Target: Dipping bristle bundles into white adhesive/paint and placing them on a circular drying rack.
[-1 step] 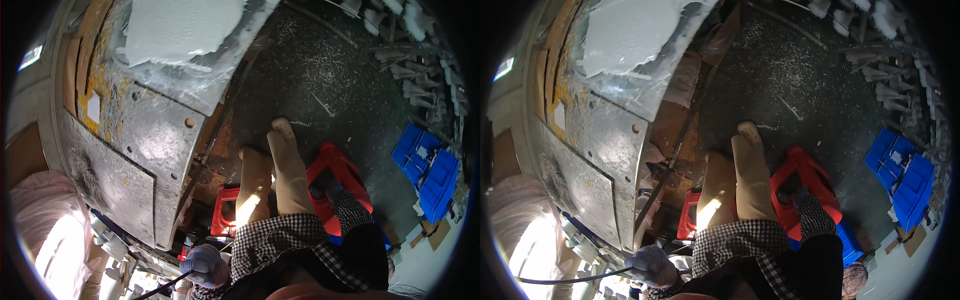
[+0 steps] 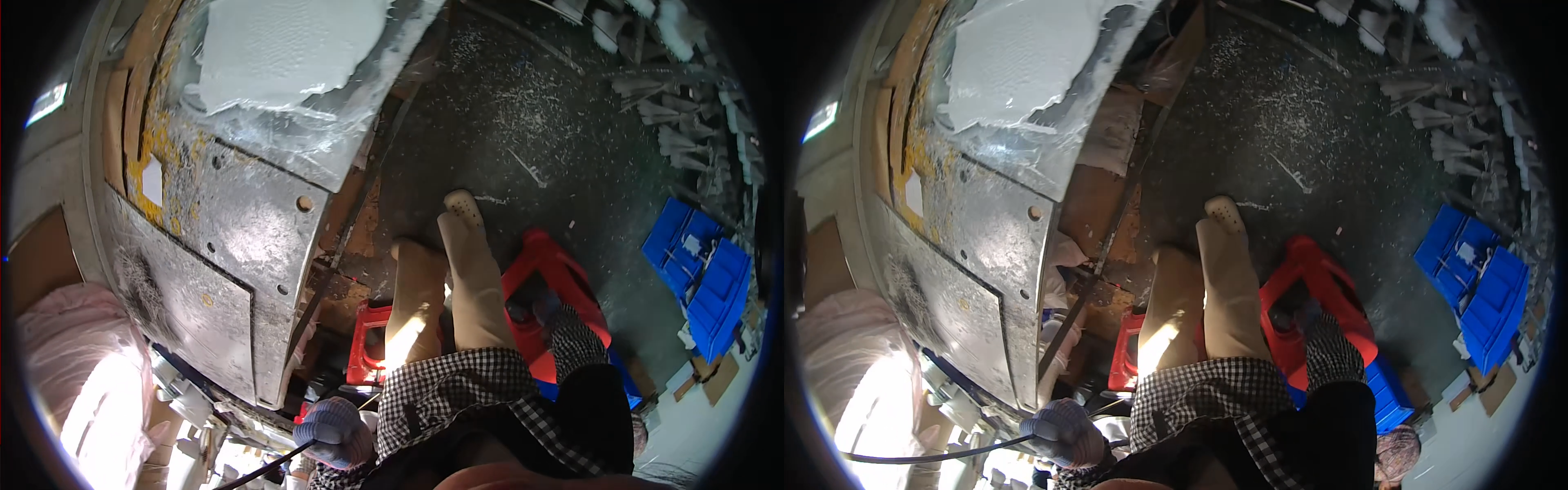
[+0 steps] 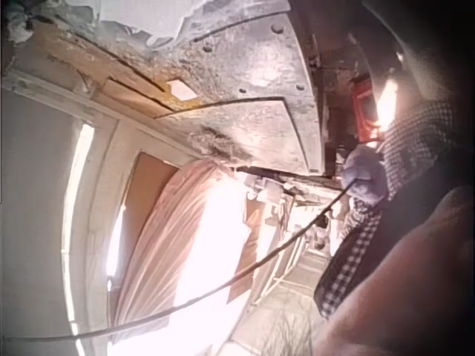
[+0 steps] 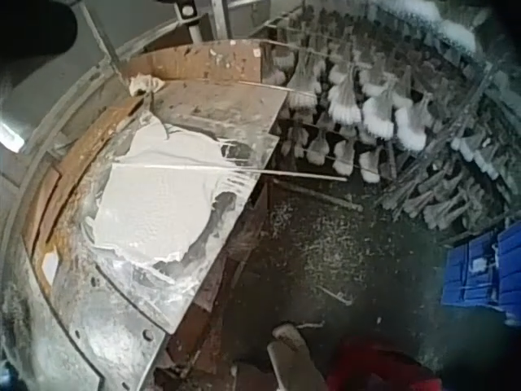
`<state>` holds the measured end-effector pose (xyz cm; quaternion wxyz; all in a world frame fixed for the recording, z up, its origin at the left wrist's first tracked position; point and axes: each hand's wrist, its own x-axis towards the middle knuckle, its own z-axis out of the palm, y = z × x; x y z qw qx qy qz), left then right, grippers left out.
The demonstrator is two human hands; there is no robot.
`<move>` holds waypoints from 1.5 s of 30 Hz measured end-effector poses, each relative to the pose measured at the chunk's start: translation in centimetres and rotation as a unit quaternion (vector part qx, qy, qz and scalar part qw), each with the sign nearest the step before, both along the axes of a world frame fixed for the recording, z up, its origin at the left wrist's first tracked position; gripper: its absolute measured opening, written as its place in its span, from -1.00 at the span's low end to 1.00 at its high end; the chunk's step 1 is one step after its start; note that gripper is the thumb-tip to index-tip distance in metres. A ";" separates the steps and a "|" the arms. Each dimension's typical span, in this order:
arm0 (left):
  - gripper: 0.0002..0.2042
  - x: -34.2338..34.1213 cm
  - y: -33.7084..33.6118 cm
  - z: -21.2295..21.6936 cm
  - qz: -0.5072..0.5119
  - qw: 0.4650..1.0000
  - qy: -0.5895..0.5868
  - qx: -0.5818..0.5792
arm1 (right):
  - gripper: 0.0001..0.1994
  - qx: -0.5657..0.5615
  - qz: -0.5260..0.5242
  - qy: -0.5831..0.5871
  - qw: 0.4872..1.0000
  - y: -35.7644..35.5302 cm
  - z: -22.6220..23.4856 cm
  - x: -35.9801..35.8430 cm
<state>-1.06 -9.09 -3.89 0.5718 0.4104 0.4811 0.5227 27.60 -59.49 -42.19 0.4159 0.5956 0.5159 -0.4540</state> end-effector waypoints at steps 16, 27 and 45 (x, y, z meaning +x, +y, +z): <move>-0.69 -11.3 5.1 1.3 -0.043 0.999 -0.012 0.019 | -0.74 0.052 0.012 0.104 0.993 34.1 -3.0 -7.6; -0.59 -14.1 9.1 2.7 0.034 0.994 0.104 -0.023 | -0.74 0.083 -0.070 0.067 0.992 43.3 1.6 -11.0; -0.63 -4.7 14.8 -0.1 0.140 0.978 0.134 0.075 | -0.74 0.226 -0.049 0.061 0.971 61.1 2.0 0.6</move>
